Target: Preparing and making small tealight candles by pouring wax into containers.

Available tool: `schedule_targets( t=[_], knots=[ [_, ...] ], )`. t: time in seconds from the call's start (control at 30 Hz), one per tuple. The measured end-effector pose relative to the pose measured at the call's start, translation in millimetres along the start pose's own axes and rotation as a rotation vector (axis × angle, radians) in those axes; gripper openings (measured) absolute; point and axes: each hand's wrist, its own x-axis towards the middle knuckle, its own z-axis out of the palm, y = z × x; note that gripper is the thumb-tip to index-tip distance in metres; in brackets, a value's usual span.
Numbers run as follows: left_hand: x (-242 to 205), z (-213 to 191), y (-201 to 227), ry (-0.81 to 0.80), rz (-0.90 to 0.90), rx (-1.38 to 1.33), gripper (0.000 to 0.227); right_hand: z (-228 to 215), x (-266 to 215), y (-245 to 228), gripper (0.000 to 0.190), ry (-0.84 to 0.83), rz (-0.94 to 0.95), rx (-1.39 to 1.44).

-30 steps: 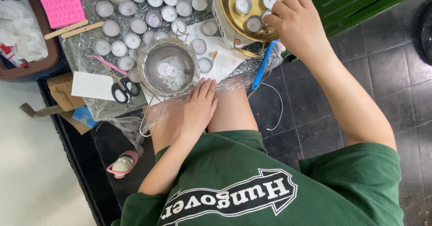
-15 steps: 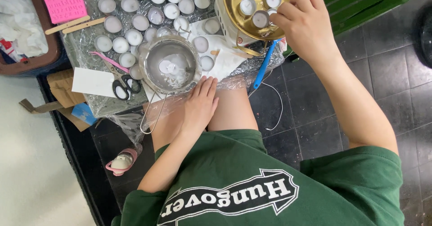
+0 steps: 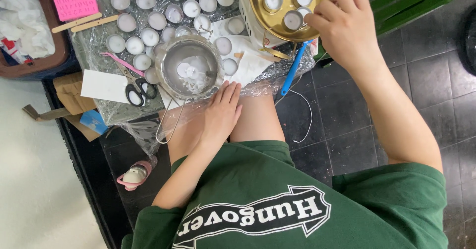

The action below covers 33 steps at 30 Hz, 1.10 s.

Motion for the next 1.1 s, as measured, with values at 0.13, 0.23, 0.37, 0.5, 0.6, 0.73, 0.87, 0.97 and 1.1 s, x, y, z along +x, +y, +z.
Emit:
schedule_targets(
  t=[0.13,0.23,0.37,0.5,0.6,0.73,0.87,0.97,1.1],
  knots=[
    [0.9,-1.3,-0.1,-0.006,0.004,-0.025,0.062,-28.8,-2.1,0.9,0.027,0.093,0.021,-0.022],
    [-1.7,-0.5,-2.4,0.003,0.015,-0.036,0.062,-49.1,-7.4,-5.5,0.027,0.107,0.081,-0.003],
    [-2.7,-2.2,-4.6,0.005,0.028,-0.053,0.062,-80.8,2.4,-22.8,0.017,0.173,0.102,0.05],
    [-3.6,2.2,-7.0,0.013,0.027,-0.062,0.061,-92.6,13.3,-44.0,0.024,0.148,0.068,0.055],
    [-6.5,6.0,-10.1,0.026,0.024,-0.097,0.062,-98.6,21.0,-63.8,0.027,0.134,0.037,0.08],
    [-10.3,6.2,-16.9,0.05,0.081,-0.1,0.066,-87.3,15.8,-95.6,0.029,0.093,0.078,0.092],
    [-9.9,2.7,-21.3,0.046,0.097,-0.15,0.066,-74.5,14.5,-121.8,0.025,0.069,0.113,0.085],
    [-10.4,9.4,-29.1,0.057,0.117,-0.193,0.064,-66.3,9.3,-137.0,0.019,0.047,0.164,0.079],
    [-11.1,4.6,-29.8,0.038,0.125,-0.188,0.062,-47.3,2.3,-157.2,0.027,0.059,0.233,0.144]
  ],
)
